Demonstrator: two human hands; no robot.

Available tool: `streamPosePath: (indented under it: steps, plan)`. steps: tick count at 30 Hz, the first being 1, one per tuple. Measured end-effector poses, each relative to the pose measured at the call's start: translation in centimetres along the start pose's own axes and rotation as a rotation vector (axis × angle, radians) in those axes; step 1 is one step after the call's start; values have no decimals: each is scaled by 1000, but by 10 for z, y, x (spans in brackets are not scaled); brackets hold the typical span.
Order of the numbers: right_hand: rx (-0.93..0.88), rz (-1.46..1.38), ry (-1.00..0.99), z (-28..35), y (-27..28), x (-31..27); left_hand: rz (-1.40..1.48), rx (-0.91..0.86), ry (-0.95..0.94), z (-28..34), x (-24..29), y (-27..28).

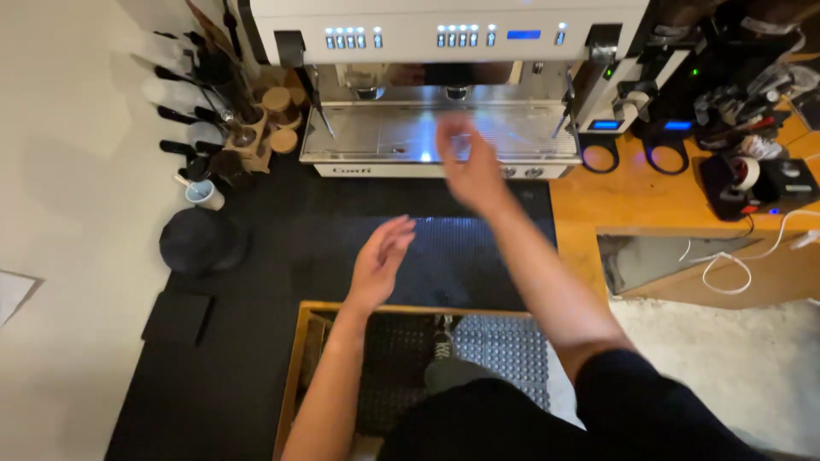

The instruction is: The person washes a portafilter and other small metal parts in a sink with a sponge, then rinses and dries them with a blue cloth. Afterward, they walk to an espresso machine to wipe down the exterior and the steam wand.

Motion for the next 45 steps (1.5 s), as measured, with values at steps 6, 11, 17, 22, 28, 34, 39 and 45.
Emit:
streamPosePath:
  steps: [6, 11, 17, 22, 28, 34, 39, 45]
  plan:
    - [486, 548, 92, -264, 76, 36, 121, -89, -146, -135, 41, -28]
    - [378, 1213, 49, -362, 78, 72, 121, -97, -200, -200, 49, -31]
    - [85, 325, 113, -243, 62, -81, -358, 42, -526, -240, 139, -36]
    - [-147, 5, 33, -140, 43, -141, -613, 75, -771, -248, 161, -14]
    - [-468, -33, -75, -91, 29, -140, -65, -102, -250, -243, 79, 34]
    - [-109, -80, -434, -48, -17, -43, 86, 54, -113, -165, 7, 35]
    - [310, -346, -574, 5, -57, -24, -321, 282, -190, -97, -17, 64]
    - [-208, -1491, -426, 5, -120, -66, 1152, 60, 427, -104, -41, 32]
Point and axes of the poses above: each hand's wrist, its own z-axis away from the middle knuckle, its own y-axis out of the back of the hand, x = y × z, the point moved 6 cm from there along -z, towards the middle knuckle, and after that the axes turned 12 degrees about -y, right-handed, at the moved point
